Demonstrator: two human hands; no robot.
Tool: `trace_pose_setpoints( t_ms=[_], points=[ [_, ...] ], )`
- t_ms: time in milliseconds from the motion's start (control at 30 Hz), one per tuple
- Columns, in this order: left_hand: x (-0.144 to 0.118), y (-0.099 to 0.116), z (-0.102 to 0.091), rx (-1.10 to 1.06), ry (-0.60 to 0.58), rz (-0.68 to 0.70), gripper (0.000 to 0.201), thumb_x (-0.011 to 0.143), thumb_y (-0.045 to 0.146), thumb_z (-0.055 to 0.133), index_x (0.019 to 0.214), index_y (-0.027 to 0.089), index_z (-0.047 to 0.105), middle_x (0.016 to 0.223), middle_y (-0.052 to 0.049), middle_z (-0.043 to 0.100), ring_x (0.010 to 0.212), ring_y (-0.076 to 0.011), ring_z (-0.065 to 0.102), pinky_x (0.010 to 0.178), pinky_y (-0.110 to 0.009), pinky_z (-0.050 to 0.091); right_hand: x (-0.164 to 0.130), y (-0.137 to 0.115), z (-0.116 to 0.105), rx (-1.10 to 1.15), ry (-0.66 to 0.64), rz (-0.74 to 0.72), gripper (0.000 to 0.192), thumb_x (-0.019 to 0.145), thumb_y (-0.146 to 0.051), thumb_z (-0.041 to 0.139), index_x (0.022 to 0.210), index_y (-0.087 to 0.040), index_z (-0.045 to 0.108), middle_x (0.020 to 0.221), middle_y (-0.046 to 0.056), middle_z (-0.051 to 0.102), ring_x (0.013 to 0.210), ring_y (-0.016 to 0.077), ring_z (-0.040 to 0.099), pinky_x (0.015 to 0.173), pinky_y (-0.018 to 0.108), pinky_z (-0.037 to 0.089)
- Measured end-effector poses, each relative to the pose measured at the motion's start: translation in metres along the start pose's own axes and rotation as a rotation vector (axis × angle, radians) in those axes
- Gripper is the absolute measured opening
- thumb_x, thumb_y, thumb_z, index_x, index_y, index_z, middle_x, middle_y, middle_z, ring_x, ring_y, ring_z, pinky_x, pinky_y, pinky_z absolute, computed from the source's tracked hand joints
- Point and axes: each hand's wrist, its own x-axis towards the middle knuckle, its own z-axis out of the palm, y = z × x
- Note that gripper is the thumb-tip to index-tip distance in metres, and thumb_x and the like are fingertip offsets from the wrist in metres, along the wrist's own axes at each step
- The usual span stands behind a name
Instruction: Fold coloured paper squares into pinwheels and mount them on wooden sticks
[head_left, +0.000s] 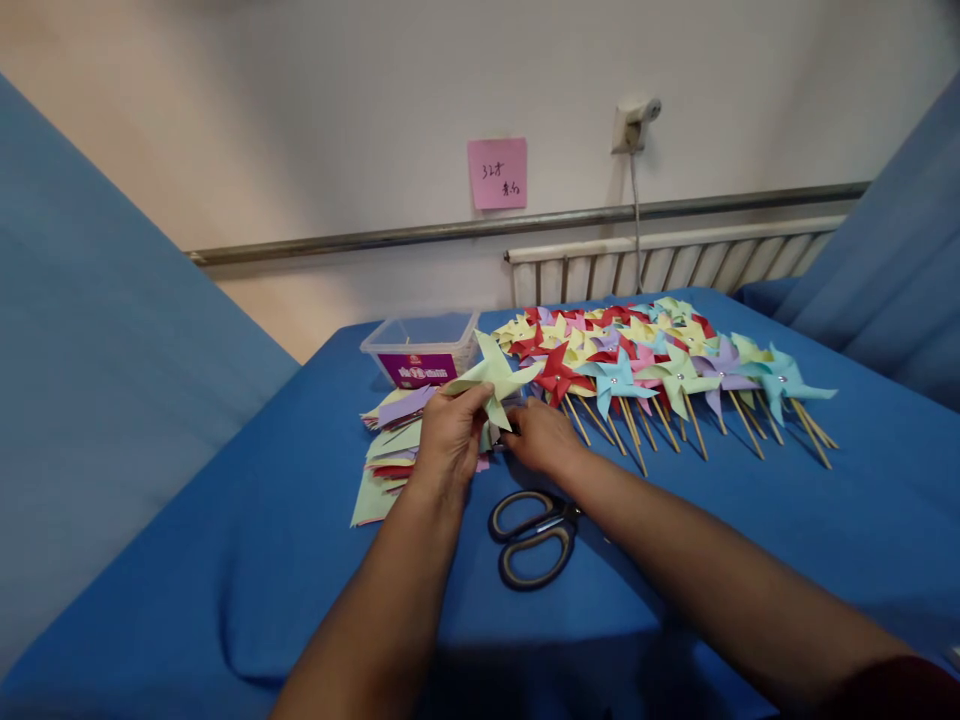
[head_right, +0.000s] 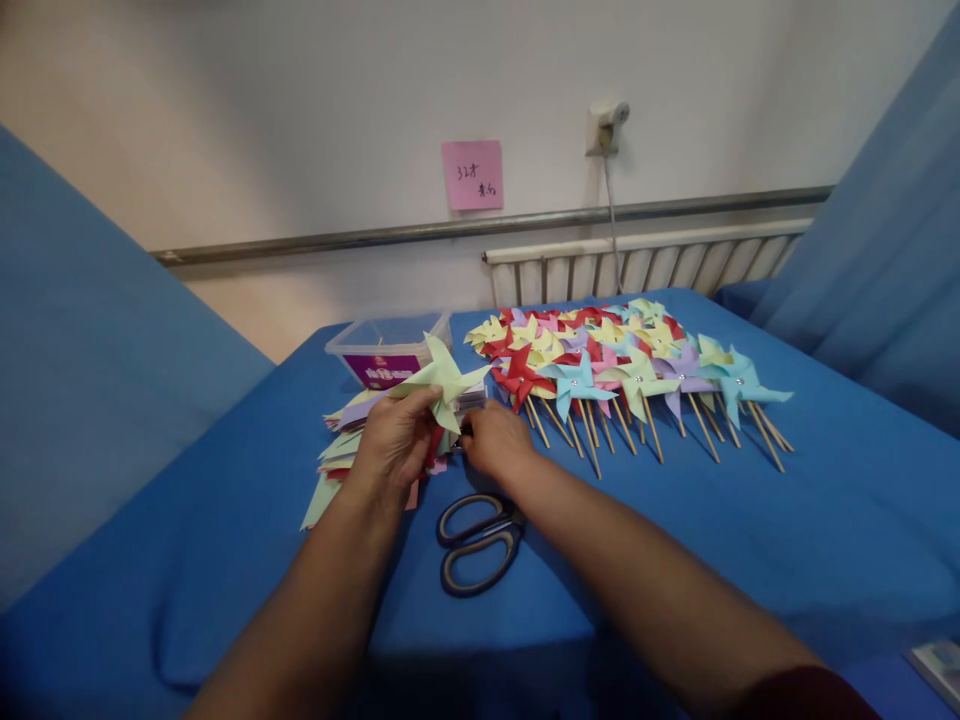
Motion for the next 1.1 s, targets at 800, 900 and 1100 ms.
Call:
trace_pose_setpoints(
  t_ms=[800, 900, 1100],
  points=[
    [-0.003, 0.003, 0.000, -0.014, -0.005, 0.014, 0.031, 0.050, 0.019, 0.086, 0.077, 0.014, 0.073, 0.075, -0.004, 0.075, 0.066, -0.0190, 0.069, 0.069, -0.031, 0.054, 0.000, -0.004, 0.006, -0.062, 0.009, -0.128, 0.036, 0.094, -0.018, 0.044, 0.124, -0.020, 0.064, 0.121, 0.016, 0.065, 0.102, 0.0282, 0.067, 0.083, 0.034, 0.050],
    [-0.003, 0.003, 0.000, -0.019, -0.007, 0.013, 0.030, 0.051, 0.018, 0.085, 0.078, 0.013, 0.073, 0.074, -0.004, 0.075, 0.066, -0.0190, 0.069, 0.068, -0.031, 0.054, 0.001, -0.004, 0.009, -0.076, 0.013, -0.132, 0.036, 0.094, -0.017, 0.044, 0.123, -0.019, 0.064, 0.121, 0.016, 0.065, 0.103, 0.0280, 0.067, 0.084, 0.034, 0.050],
    [-0.004, 0.003, 0.000, -0.025, -0.014, 0.013, 0.029, 0.051, 0.017, 0.084, 0.077, 0.013, 0.073, 0.074, -0.004, 0.075, 0.067, -0.0189, 0.069, 0.068, -0.030, 0.054, 0.003, -0.001, 0.010, -0.101, 0.027, -0.133, 0.034, 0.093, -0.013, 0.042, 0.117, -0.016, 0.065, 0.114, 0.017, 0.066, 0.101, 0.0286, 0.067, 0.084, 0.036, 0.050]
  ],
)
